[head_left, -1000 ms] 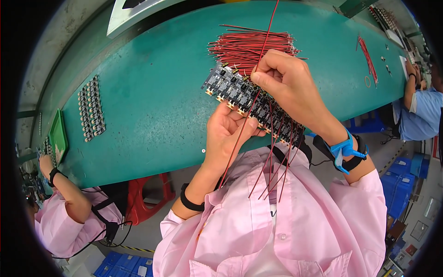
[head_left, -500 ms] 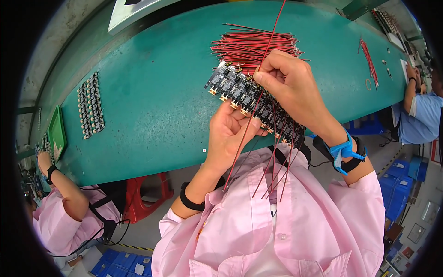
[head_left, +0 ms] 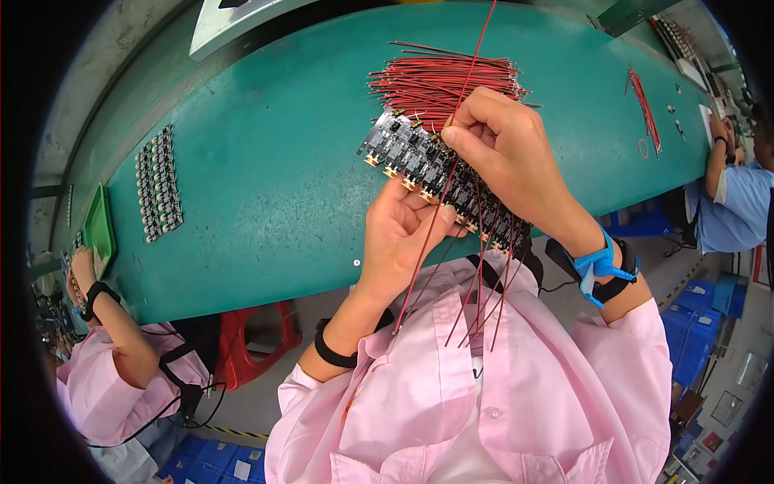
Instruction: The person picks up a red wire from a pile and inserts it into a circuit board, repeating this process for several wires before placing the board onto a tray and starting a new one.
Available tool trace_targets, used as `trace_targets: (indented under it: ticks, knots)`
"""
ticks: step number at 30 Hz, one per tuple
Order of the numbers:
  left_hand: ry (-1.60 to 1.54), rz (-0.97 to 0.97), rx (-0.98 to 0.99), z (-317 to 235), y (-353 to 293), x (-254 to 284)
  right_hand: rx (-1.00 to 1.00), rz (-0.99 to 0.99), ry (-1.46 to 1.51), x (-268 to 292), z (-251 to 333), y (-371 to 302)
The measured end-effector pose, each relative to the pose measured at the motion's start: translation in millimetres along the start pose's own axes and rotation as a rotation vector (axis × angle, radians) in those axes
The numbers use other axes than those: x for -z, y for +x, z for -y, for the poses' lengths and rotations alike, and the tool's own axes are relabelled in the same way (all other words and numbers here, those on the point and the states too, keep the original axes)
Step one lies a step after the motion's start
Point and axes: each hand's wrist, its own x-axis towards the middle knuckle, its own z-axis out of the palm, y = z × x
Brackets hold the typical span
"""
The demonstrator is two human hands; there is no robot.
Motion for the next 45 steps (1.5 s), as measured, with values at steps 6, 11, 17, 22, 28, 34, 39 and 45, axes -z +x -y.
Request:
trace_targets:
  ticks: [6,11,17,22,28,34,39,45]
  knots:
    - [0.004,0.005,-0.009,1.6,0.1,1.2,0.040,0.014,-0.067,-0.2,-0.2,-0.1]
    - [0.003,-0.003,-0.010,1.5,0.2,-0.3,0.068,0.001,-0.086,-0.2,1.1,0.2]
    - [0.000,-0.006,-0.017,2.5,0.4,0.6,0.177,-0.011,-0.200,-1.0,-1.0,-0.3]
    - [0.011,-0.005,-0.023,2.8,-0.3,0.5,0.168,-0.014,-0.197,-1.1,0.0,-1.1]
    - [0.000,-0.020,-0.011,1.5,0.1,-0.6,0.233,-0.038,-0.298,-2.8,-0.4,-1.8]
    - [0.006,0.000,-0.008,2.9,0.0,1.8,0.253,-0.040,-0.299,-3.3,-0.2,-1.4]
    - [-0.020,-0.004,-0.011,1.1,-0.1,0.4,0.149,-0.009,-0.242,-2.6,1.4,-1.7]
    - [-0.031,0.001,-0.006,0.9,-0.3,1.6,0.070,-0.001,-0.100,-1.6,0.9,-1.5]
